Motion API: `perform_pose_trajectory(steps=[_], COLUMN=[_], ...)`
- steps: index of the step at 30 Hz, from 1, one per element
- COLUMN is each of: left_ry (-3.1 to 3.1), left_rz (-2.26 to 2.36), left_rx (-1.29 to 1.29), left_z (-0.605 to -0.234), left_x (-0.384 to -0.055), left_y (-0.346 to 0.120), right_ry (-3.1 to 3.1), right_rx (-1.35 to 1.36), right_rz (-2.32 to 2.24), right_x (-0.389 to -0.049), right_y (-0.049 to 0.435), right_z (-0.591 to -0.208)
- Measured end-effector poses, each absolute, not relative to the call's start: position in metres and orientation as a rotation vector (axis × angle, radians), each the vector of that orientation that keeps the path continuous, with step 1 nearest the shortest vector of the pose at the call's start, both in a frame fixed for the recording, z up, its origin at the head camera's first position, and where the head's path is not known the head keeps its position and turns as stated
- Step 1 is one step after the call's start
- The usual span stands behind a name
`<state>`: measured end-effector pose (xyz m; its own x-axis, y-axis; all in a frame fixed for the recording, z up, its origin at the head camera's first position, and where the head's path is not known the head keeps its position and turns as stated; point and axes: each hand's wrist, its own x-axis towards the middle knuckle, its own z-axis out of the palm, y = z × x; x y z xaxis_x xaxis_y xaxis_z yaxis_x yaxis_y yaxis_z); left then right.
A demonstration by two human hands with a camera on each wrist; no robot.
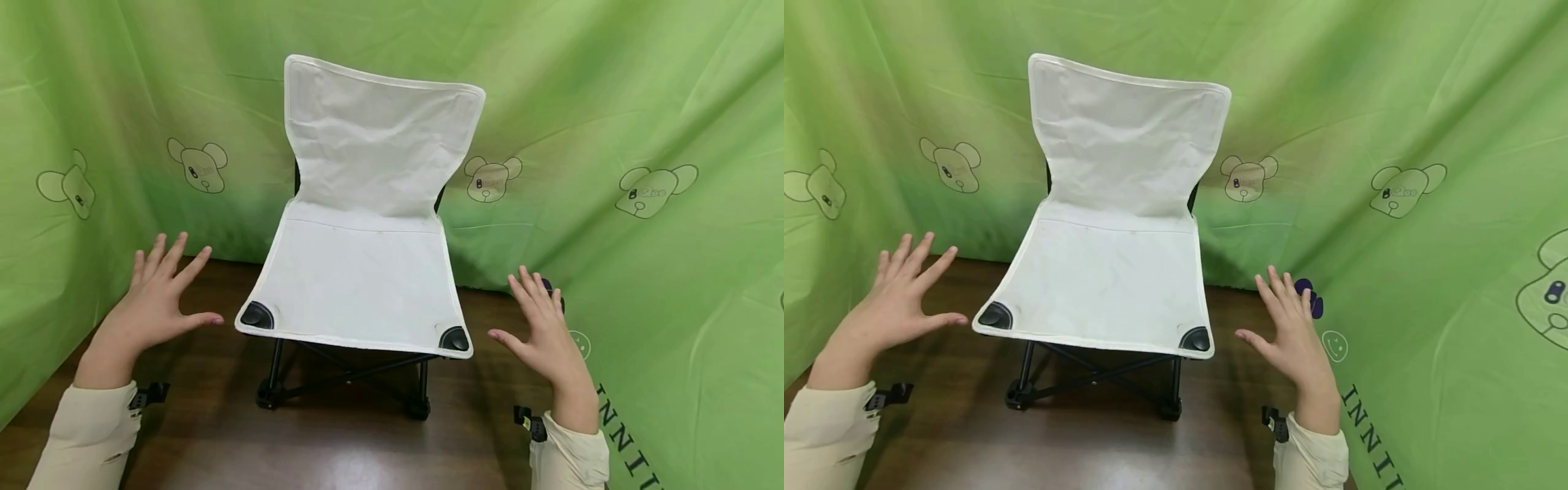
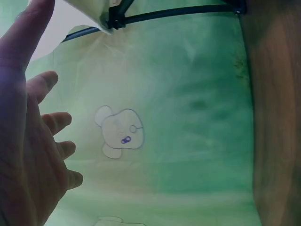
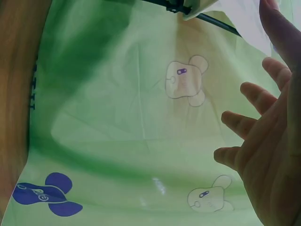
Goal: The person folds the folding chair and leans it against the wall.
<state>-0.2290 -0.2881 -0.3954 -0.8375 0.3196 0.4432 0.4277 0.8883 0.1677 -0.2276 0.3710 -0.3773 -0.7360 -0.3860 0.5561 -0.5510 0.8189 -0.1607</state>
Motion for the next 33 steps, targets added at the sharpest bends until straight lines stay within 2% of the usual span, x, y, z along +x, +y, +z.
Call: perform_pose_trajectory(steps=[33], left_ry=[-2.451], left_rz=[-0.397], left_rx=[-0.750], left_z=[-0.375], left_x=[-0.212], left_y=[-0.262], right_ry=[-2.355], right_rx=[0.896], right_rz=[0.521], right_x=[-0.214], right_y=[0.348], right_z=[-0.359])
